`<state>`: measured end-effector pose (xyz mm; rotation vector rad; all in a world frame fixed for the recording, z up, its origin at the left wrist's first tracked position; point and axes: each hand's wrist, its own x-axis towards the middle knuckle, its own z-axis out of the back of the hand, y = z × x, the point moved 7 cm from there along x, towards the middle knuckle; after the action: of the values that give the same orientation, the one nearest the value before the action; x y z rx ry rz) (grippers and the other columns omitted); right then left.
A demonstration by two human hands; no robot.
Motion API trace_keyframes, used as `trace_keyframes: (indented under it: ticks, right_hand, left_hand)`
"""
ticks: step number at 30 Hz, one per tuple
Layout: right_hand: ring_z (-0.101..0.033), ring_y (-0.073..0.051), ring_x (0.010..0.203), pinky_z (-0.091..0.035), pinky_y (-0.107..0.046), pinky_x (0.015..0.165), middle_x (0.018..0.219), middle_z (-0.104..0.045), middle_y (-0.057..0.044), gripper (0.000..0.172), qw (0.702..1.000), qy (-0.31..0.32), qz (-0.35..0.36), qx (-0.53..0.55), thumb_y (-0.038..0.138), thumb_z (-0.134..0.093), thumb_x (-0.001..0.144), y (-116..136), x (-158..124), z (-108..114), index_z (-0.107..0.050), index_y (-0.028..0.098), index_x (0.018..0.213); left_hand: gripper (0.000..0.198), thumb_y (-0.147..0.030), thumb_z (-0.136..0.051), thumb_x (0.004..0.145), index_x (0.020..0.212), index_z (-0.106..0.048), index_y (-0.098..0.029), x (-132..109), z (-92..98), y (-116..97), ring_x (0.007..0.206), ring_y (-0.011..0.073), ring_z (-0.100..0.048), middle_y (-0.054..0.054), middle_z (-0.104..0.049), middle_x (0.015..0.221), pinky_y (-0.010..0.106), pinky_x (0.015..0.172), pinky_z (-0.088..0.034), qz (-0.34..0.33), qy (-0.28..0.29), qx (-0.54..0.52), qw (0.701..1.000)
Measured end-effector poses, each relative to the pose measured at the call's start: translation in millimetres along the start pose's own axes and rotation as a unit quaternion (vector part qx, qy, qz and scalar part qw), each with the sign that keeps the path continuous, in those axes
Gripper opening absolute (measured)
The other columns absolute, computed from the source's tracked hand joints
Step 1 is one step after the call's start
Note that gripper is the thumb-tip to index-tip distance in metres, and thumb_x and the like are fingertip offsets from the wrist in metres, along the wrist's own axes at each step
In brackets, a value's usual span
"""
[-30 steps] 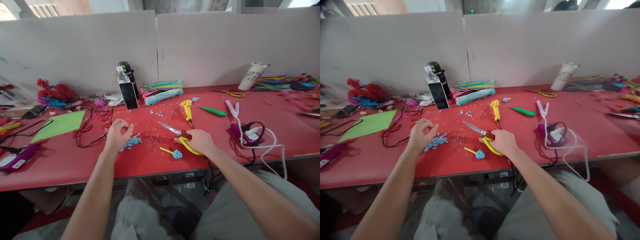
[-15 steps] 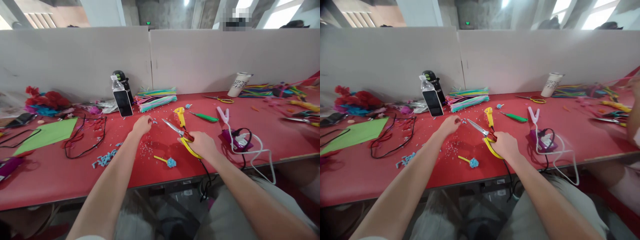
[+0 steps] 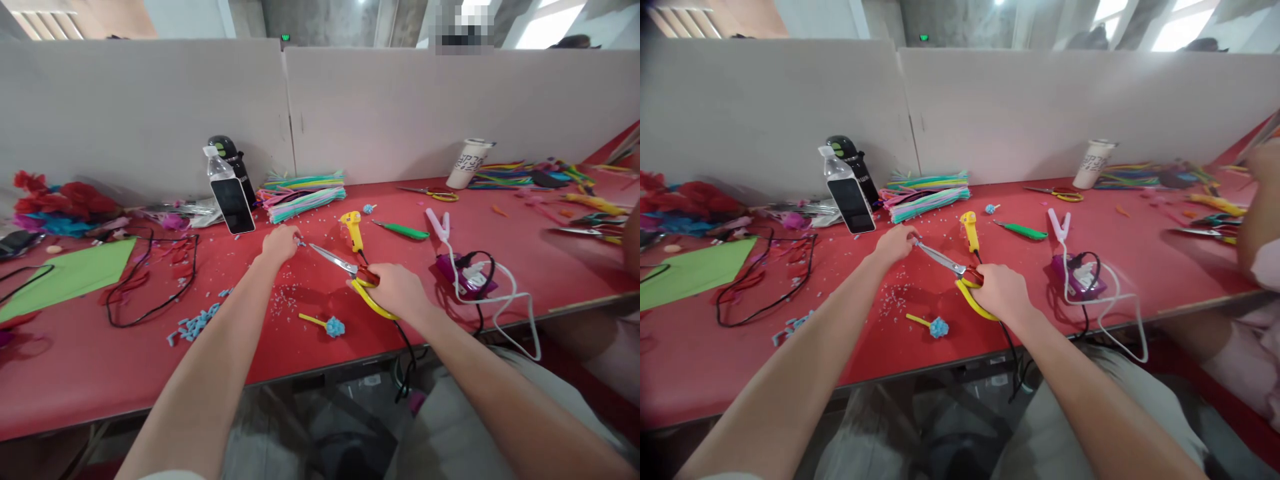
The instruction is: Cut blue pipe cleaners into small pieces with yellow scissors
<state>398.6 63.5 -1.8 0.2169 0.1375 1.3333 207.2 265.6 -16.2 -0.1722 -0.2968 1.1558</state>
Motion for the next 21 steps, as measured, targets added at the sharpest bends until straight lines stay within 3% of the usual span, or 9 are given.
trace_keyframes:
  ticks: [8, 13, 17, 21]
  right_hand:
    - [-0.063, -0.023, 0.071, -0.032, -0.027, 0.054, 0.077, -0.068, -0.006, 0.047, 1.0, 0.007, 0.005, -0.004, 0.066, -0.042, 0.079, 0, 0, -2, -0.063, 0.025, 0.076]
    - [-0.063, -0.022, 0.071, -0.032, -0.027, 0.054, 0.078, -0.068, -0.006, 0.045, 1.0, 0.012, 0.001, -0.004, 0.064, -0.043, 0.078, 0, 0, -2, -0.064, 0.025, 0.078]
    - [-0.063, -0.022, 0.072, -0.033, -0.027, 0.056, 0.078, -0.068, -0.007, 0.042, 1.0, 0.021, -0.001, -0.01, 0.061, -0.044, 0.079, 0, 1, -4, -0.064, 0.024, 0.078]
    - [-0.063, -0.022, 0.071, -0.032, -0.026, 0.054, 0.076, -0.068, -0.006, 0.05, 1.0, 0.004, 0.009, 0.0, 0.07, -0.044, 0.076, 2, 1, -5, -0.063, 0.024, 0.076]
  left_hand:
    - [0.019, -0.028, -0.055, 0.08, 0.095, -0.068, -0.027, 1, -3.5, -2, 0.097, 0.0272, -0.059, 0.009, -0.063, 0.107, 0.041, 0.083, -0.045, -0.01, 0.013, 0.028, 0.999]
    - [0.016, -0.025, -0.055, 0.079, 0.09, -0.065, -0.023, 0, -2.3, -2, 0.095, 0.0246, -0.059, 0.009, -0.063, 0.106, 0.037, 0.082, -0.045, -0.008, 0.004, 0.012, 1.0]
    - [0.011, -0.024, -0.054, 0.079, 0.084, -0.062, -0.019, -4, 4.7, 3, 0.086, 0.0216, -0.059, 0.01, -0.065, 0.097, 0.032, 0.075, -0.043, 0.001, -0.015, -0.044, 0.999]
    - [0.01, -0.027, -0.052, 0.081, 0.079, -0.055, -0.018, -27, 19.7, 3, 0.073, 0.0177, -0.055, 0.006, -0.062, 0.081, 0.028, 0.065, -0.039, 0.014, -0.045, -0.144, 0.988]
